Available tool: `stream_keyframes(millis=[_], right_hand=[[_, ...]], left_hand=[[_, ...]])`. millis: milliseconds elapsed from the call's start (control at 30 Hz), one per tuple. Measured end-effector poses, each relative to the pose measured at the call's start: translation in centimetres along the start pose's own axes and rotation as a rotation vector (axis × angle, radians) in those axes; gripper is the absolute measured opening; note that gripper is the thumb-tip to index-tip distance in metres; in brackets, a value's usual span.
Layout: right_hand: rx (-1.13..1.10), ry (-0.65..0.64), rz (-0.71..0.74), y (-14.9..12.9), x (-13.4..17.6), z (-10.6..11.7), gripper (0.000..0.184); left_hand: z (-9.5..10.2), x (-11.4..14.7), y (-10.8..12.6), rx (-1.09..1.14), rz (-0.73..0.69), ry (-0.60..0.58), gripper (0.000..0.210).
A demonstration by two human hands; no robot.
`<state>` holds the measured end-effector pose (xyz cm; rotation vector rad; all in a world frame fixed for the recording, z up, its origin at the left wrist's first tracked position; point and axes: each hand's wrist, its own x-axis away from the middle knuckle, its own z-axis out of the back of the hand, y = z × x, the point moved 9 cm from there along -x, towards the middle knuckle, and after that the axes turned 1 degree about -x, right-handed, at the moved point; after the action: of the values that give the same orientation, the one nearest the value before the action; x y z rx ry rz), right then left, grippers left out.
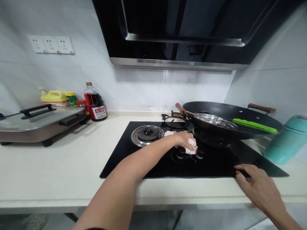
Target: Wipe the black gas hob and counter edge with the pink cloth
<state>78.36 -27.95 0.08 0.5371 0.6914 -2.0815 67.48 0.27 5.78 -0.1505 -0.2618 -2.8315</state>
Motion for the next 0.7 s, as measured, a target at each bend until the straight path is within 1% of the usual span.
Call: stream_keyframes(millis=[67, 133, 200, 267, 333, 433, 500, 700], right_hand=[[-0.006, -0.005, 0.001, 0.1, 0.0, 0.0, 0.041], [-0.015, -0.002, 0.000, 0.4, -0.1, 0.0, 0.042], [-0.019, -0.001, 0.002, 0.5, -0.1, -0.1, 0.041], [-0.017, -0.004, 0.007, 0.5, -0.2, -0.1, 0.041], [-0.014, -0.006, 0.008, 0.5, -0.2, -0.2, 0.041], [-0.017, -0.007, 0.009, 0.6, -0.2, -0.4, 0.041], [-0.020, -0.003, 0.010, 0.6, -0.2, -0.6, 0.043], [-0.005, -0.001, 0.000, 0.6, -0.2, -0.8, 0.046]], left_hand=[[0.6, -0.5, -0.8, -0.007, 0.065, 0.084, 0.063], [1.0, -1.2, -1.5, -0.022, 0.121, 0.139, 0.055], [1.4, -1.7, -2.2, -0.038, 0.175, 0.183, 0.052], [1.6, -1.7, -3.0, -0.053, 0.221, 0.202, 0.053], [1.8, -1.2, -4.0, -0.068, 0.262, 0.196, 0.055], [1.8, 0.7, -5.4, -0.095, 0.307, 0.173, 0.061], [1.8, 2.4, -5.8, -0.121, 0.314, 0.165, 0.064], [1.1, 8.1, -5.1, -0.199, 0.309, 0.205, 0.056]])
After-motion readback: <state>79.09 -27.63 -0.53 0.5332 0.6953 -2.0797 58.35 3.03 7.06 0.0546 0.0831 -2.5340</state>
